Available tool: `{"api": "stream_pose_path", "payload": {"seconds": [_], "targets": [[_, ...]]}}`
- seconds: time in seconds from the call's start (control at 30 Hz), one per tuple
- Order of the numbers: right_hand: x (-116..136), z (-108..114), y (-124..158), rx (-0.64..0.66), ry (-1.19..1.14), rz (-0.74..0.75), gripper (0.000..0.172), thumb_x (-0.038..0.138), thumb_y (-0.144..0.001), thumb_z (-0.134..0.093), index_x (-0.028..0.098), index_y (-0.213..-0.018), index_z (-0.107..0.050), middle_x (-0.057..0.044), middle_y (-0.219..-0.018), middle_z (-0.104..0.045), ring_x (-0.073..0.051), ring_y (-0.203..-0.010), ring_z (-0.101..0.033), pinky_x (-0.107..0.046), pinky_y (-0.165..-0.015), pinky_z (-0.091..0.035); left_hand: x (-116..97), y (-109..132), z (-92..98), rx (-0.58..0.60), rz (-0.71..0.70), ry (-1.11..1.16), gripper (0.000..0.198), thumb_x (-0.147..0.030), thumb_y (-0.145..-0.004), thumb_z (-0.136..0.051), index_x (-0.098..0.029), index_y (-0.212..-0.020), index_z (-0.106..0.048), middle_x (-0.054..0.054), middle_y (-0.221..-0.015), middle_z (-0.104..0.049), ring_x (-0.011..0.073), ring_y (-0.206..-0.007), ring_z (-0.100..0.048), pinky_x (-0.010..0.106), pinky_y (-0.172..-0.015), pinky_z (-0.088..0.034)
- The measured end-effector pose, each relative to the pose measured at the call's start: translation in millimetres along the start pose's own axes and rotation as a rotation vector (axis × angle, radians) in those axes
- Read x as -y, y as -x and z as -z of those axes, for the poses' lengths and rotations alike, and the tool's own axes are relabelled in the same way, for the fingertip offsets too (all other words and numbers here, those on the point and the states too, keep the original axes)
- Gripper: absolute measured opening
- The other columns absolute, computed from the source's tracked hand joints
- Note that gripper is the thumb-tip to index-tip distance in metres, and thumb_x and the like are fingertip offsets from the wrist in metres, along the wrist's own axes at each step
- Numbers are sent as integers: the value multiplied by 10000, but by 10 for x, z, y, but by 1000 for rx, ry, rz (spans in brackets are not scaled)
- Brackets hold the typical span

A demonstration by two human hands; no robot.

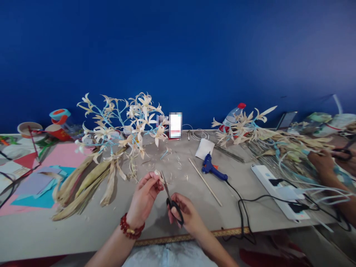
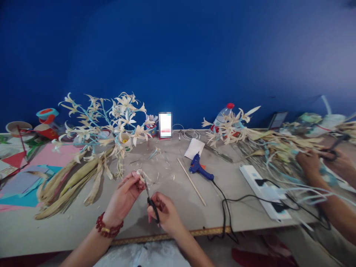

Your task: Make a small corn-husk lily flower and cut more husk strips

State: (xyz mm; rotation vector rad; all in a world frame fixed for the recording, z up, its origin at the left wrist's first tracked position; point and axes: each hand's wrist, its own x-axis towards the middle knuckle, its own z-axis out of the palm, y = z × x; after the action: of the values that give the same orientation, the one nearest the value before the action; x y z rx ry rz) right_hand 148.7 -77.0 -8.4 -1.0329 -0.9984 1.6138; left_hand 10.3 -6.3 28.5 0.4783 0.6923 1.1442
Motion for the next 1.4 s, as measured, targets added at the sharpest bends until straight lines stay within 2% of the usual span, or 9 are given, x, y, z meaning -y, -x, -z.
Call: {"api": "stream_pose_path", "payload": {"seconds": [0.47, 0.67, 0.8, 0.9, 1.03, 1.17, 1.23, 1.33, 1.4], "targets": [[-30, 14, -11, -33, 9, -17, 533, 674, -640, -685, 202, -672, -441, 73, -453, -509, -43, -341, -360, -166, -336, -246, 0, 3, 25, 13, 20, -35, 103, -218, -757, -710, -146, -761, -636, -2, -678, -606, 95, -618, -549, 232, -629, -464], [-56, 55, -20, -113, 47, -22, 459, 558, -681, -717, 215, -624, -416, 99, -428, -432, -62, -352, -400, -183, -377, -290, -50, 4, 27, 2, -7, -86, 127, -237, -739, -722, -153, -731, -627, -12, -661, -592, 98, -600, -533, 245, -624, -447], [39, 37, -45, -215, 12, 96, 374, 435, -649, -788, 209, -751, -508, 28, -655, -583, -106, -537, -516, -202, -459, -380, -58, 53, 14, 16, -10, -103, 120, -220, -736, -724, -162, -721, -619, -16, -651, -582, 102, -603, -524, 254, -641, -440], [142, -50, -104, -293, -65, 184, 408, 390, -618, -817, 220, -872, -547, -3, -799, -620, -116, -572, -510, -210, -451, -392, -21, 112, -21, 21, 8, -100, 117, -214, -735, -725, -168, -715, -619, -24, -634, -567, 105, -611, -522, 255, -665, -442], [249, -184, -190, -327, -147, 200, 382, 348, -620, -816, 221, -836, -527, 34, -745, -597, -76, -478, -451, -201, -434, -391, 54, 186, -54, 24, 26, -117, 122, -217, -731, -733, -168, -722, -622, -22, -648, -575, 102, -614, -509, 243, -659, -429], [326, -193, -226, -325, -133, 233, 335, 299, -630, -800, 214, -791, -519, 52, -688, -577, -70, -496, -455, -181, -454, -382, 73, 240, 22, 82, 30, -183, 150, -271, -793, -679, -167, -708, -612, -12, -642, -557, 111, -609, -479, 243, -635, -404], [365, -148, -226, -268, -104, 215, 329, 268, -619, -796, 213, -775, -512, 51, -679, -581, -78, -526, -475, -183, -481, -388, 26, 254, 81, 41, -70, -263, 168, -316, -828, -637, -174, -737, -633, -10, -632, -537, 120, -601, -463, 243, -621, -391], [420, -70, -224, -148, -63, 159, 318, 233, -606, -778, 212, -754, -496, 47, -682, -592, -88, -560, -493, -193, -513, -394, -121, 246, 121, -96, -380, -467, 149, -276, -765, -709, -208, -897, -695, 24, -813, -612, 152, -741, -520, 243, -714, -402], [450, -28, -230, -90, -39, 142, 308, 221, -604, -766, 211, -759, -500, 50, -688, -589, -87, -565, -488, -196, -522, -388, -237, 222, 100, 33, -442, -690, 218, -223, -712, -751, -197, -927, -728, 75, -966, -632, 206, -898, -543, 272, -840, -390]]}}
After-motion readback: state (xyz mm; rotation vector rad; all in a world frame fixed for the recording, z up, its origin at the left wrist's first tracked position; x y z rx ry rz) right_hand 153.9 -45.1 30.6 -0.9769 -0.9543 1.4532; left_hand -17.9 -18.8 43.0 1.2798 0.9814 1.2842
